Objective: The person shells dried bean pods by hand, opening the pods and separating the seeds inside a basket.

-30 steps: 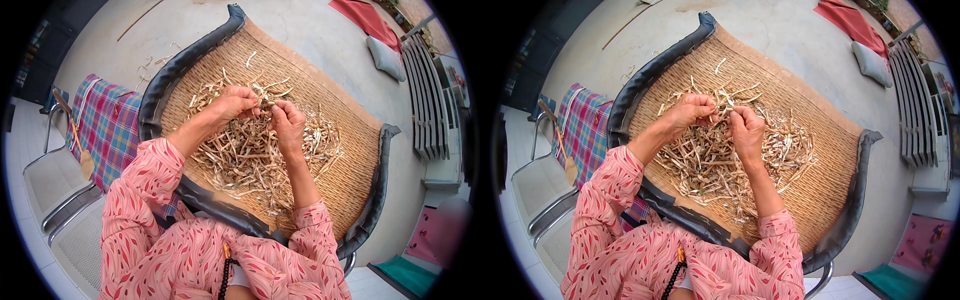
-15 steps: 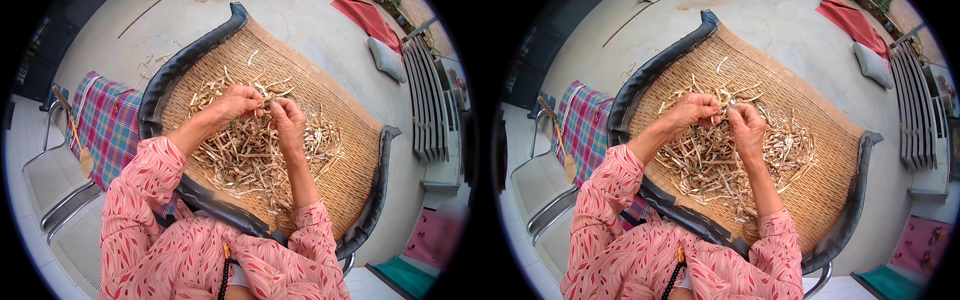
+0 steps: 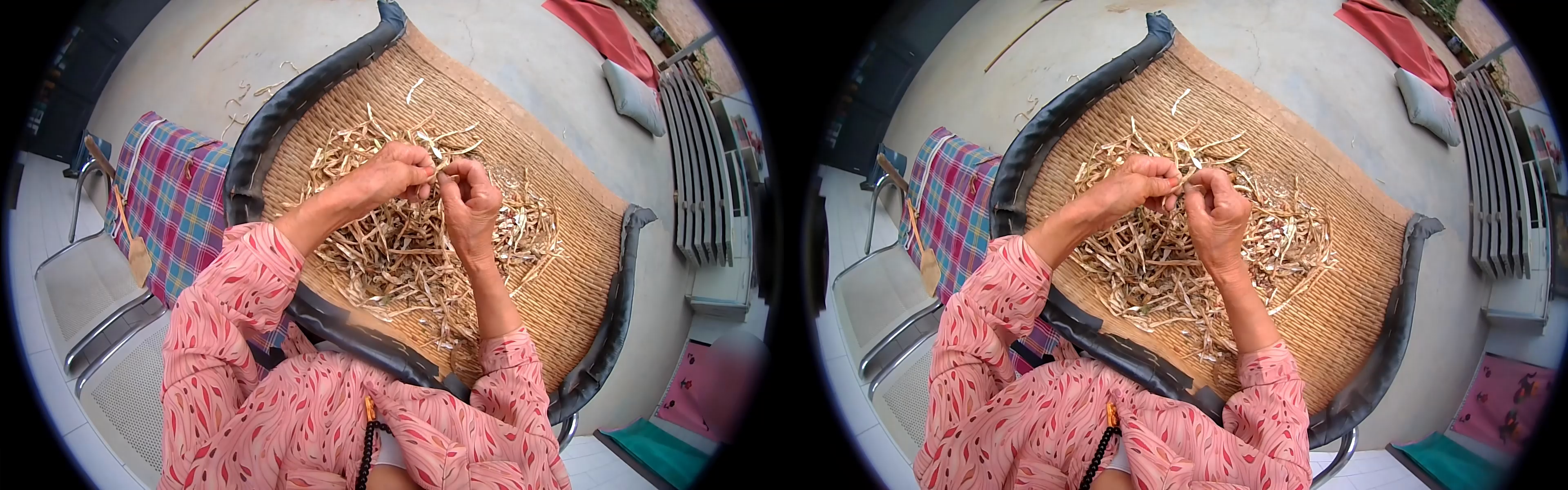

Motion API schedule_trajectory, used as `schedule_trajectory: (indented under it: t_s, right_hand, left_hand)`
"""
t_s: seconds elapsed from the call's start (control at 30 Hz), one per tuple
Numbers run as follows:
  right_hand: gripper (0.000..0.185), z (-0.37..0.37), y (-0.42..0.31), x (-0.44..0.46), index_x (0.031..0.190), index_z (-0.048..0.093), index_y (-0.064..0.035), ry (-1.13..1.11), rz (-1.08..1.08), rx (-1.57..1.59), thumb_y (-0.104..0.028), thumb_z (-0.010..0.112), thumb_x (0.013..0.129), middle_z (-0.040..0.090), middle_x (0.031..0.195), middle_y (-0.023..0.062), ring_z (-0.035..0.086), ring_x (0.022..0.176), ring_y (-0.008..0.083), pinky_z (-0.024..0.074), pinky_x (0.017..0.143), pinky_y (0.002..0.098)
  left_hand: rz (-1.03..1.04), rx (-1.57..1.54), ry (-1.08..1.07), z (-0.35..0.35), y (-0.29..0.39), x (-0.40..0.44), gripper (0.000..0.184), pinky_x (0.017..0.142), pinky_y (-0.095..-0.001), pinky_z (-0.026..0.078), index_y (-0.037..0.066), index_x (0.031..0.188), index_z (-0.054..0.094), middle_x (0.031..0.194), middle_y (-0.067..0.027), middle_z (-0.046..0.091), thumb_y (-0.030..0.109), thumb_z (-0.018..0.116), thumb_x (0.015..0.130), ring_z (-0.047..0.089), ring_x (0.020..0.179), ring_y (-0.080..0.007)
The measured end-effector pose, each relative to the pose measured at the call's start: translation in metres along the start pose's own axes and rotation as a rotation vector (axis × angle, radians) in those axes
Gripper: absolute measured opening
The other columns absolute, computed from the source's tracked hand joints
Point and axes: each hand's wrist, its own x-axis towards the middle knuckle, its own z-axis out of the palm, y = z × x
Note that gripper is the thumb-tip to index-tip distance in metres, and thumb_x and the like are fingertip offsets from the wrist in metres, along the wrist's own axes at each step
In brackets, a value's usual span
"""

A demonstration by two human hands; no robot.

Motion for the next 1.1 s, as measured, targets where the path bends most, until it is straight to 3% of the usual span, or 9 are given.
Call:
schedule_trajectory:
  t_s: [0.07,0.17,0.3,0.33,0.53,0.63,0.93,1.1]
  right_hand:
    - [0.004,0.004,-0.002,-0.001,0.081,0.056,-0.0015,0.044,-0.118,-0.106,-0.001,0.059,0.08,0.049,0.057,-0.0052,0.039,0.049,0.0009,0.0313,0.043,0.0194]
    - [0.003,0.006,0.004,-0.001,0.081,0.055,-0.0014,0.045,0.173,0.186,0.0,0.057,0.081,0.051,0.06,-0.0032,0.042,0.05,0.0017,0.0324,0.043,0.0189]
    - [0.009,-0.003,0.011,0.004,0.086,0.058,0.0002,-0.043,0.53,0.613,-0.009,0.057,0.086,0.056,0.066,0.0011,0.041,0.047,0.0037,0.0372,0.044,0.018]
    - [0.018,-0.005,0.014,0.005,0.094,0.06,0.0014,-0.093,0.569,0.683,-0.015,0.056,0.088,0.058,0.068,0.0022,0.039,0.047,0.0035,0.0385,0.044,0.0182]
    - [0.023,0.001,0.009,0.005,0.103,0.06,0.0022,-0.093,0.468,0.567,-0.015,0.055,0.089,0.059,0.07,0.0024,0.045,0.052,0.0042,0.0382,0.045,0.0176]
    - [0.021,0.002,0.003,0.003,0.1,0.06,0.0022,-0.098,0.42,0.597,-0.015,0.056,0.089,0.058,0.069,0.0012,0.046,0.052,0.0047,0.0373,0.046,0.0166]
    - [0.015,-0.002,0.013,0.005,0.094,0.059,-0.0014,-0.136,0.496,0.788,-0.014,0.056,0.088,0.057,0.068,0.0013,0.048,0.057,0.0047,0.0373,0.049,0.0154]
    - [0.027,-0.001,0.016,0.004,0.107,0.057,-0.0012,-0.058,0.704,0.733,-0.023,0.052,0.091,0.058,0.074,-0.0005,0.051,0.066,0.0064,0.0442,0.062,0.0202]
  left_hand:
    - [-0.002,-0.034,0.038,0.002,0.002,-0.001,0.015,0.055,-0.0207,0.04,0.007,0.077,0.053,0.066,0.0007,0.056,0.013,0.049,0.09,0.05,0.06,-0.0068]
    - [0.061,-0.072,0.169,-0.001,-0.002,0.002,0.015,0.056,-0.0193,0.042,0.007,0.079,0.055,0.068,0.0002,0.058,0.015,0.05,0.09,0.052,0.061,-0.0058]
    - [0.082,-0.109,0.292,-0.008,0.006,0.0,0.014,0.059,-0.0183,0.044,0.007,0.081,0.057,0.07,-0.0001,0.061,0.016,0.053,0.089,0.054,0.062,-0.0051]
    - [0.081,-0.108,0.278,-0.009,0.007,0.0,0.014,0.058,-0.0186,0.044,0.007,0.08,0.058,0.07,0.0002,0.06,0.017,0.054,0.089,0.053,0.062,-0.0054]
    - [0.077,-0.053,0.11,-0.003,0.001,-0.001,0.014,0.057,-0.0192,0.043,0.006,0.081,0.058,0.07,0.0006,0.059,0.015,0.052,0.09,0.052,0.062,-0.0056]
    - [0.074,0.004,0.094,-0.002,-0.005,0.002,0.014,0.057,-0.0191,0.043,0.005,0.082,0.058,0.07,0.0006,0.059,0.014,0.051,0.09,0.051,0.061,-0.0056]
    - [0.075,-0.044,0.125,0.0,-0.006,0.002,0.013,0.057,-0.019,0.044,0.005,0.081,0.058,0.07,0.0008,0.058,0.013,0.052,0.09,0.052,0.061,-0.0052]
    - [0.135,-0.029,0.158,0.001,-0.006,0.003,0.013,0.056,-0.0187,0.044,0.005,0.08,0.058,0.07,0.0005,0.059,0.013,0.053,0.089,0.053,0.061,-0.0046]
